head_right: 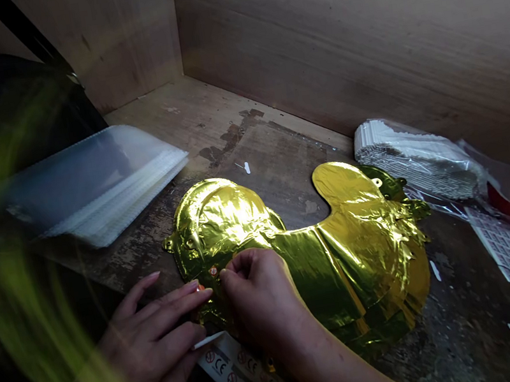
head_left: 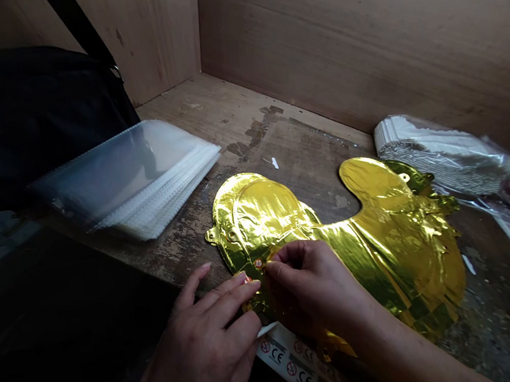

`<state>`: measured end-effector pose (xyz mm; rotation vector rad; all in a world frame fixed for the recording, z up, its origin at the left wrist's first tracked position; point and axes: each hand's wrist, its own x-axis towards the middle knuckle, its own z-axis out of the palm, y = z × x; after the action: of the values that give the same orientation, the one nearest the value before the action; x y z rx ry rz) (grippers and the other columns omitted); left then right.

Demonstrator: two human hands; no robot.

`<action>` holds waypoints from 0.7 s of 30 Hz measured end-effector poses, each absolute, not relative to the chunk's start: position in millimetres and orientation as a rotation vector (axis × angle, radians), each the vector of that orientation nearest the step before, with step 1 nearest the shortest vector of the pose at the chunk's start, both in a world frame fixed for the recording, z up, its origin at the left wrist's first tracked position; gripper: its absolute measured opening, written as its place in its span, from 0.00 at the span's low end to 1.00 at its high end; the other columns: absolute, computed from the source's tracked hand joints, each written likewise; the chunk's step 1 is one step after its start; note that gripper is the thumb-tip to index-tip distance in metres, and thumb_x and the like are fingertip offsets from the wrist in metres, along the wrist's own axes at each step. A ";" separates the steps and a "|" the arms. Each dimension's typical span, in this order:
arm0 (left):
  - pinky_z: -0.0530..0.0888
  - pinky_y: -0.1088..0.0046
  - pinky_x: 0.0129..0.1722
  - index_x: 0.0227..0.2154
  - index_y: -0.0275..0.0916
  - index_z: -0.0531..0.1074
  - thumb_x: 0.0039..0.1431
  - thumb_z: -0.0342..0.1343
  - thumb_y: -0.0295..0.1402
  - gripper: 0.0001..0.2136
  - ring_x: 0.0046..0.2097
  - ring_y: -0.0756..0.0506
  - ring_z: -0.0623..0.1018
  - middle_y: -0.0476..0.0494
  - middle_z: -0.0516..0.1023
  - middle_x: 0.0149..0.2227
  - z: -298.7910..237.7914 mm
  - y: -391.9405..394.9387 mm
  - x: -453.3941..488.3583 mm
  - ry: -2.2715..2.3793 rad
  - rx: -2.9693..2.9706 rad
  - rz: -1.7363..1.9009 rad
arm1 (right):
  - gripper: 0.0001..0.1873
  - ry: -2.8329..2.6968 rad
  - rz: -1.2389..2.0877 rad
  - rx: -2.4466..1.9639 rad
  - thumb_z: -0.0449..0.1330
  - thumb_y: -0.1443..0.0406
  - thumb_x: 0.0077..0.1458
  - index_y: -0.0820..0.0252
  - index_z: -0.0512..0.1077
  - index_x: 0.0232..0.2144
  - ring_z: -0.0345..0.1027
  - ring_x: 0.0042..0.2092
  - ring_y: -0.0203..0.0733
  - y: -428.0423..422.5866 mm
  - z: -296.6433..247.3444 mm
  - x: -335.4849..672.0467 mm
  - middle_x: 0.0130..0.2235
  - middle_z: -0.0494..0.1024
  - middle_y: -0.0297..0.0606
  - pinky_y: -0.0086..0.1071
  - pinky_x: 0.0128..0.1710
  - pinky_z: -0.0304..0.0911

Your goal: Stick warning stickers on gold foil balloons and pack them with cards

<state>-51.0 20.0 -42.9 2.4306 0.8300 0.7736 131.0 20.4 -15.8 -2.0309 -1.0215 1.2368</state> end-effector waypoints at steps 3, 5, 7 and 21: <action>0.50 0.59 0.63 0.31 0.42 0.73 0.60 0.51 0.25 0.07 0.55 0.45 0.74 0.48 0.79 0.49 -43.7 20.0 -51.1 0.838 2.431 0.790 | 0.12 -0.967 1.289 -1.984 0.60 0.58 0.46 0.60 0.68 0.20 0.55 0.18 0.31 21.0 -15.3 131.6 0.16 0.65 0.29 0.26 0.17 0.49; 0.50 0.59 0.63 0.32 0.42 0.73 0.60 0.51 0.25 0.07 0.55 0.45 0.74 0.48 0.79 0.49 -44.0 20.1 -51.1 0.840 2.434 0.780 | 0.13 -0.946 1.339 -1.954 0.59 0.57 0.47 0.60 0.67 0.20 0.53 0.18 0.30 21.5 -14.7 132.1 0.16 0.64 0.29 0.26 0.16 0.49; 0.50 0.58 0.63 0.32 0.42 0.73 0.60 0.51 0.25 0.07 0.55 0.45 0.74 0.48 0.79 0.49 -43.8 20.3 -50.9 0.837 2.434 0.769 | 0.13 -0.945 1.386 -1.932 0.59 0.57 0.47 0.60 0.66 0.20 0.52 0.18 0.30 21.9 -13.9 132.5 0.16 0.63 0.28 0.26 0.16 0.48; 0.51 0.59 0.63 0.31 0.42 0.73 0.59 0.53 0.25 0.06 0.55 0.45 0.74 0.48 0.79 0.49 -41.2 20.7 -51.2 0.832 2.430 0.762 | 0.11 -1.058 1.249 -2.072 0.60 0.60 0.47 0.61 0.69 0.20 0.58 0.19 0.31 21.3 -10.2 130.3 0.17 0.67 0.31 0.25 0.17 0.50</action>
<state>-51.2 20.7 -41.2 2.4302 0.8324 0.7618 130.3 21.3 -10.2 -2.0715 -1.0578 1.2492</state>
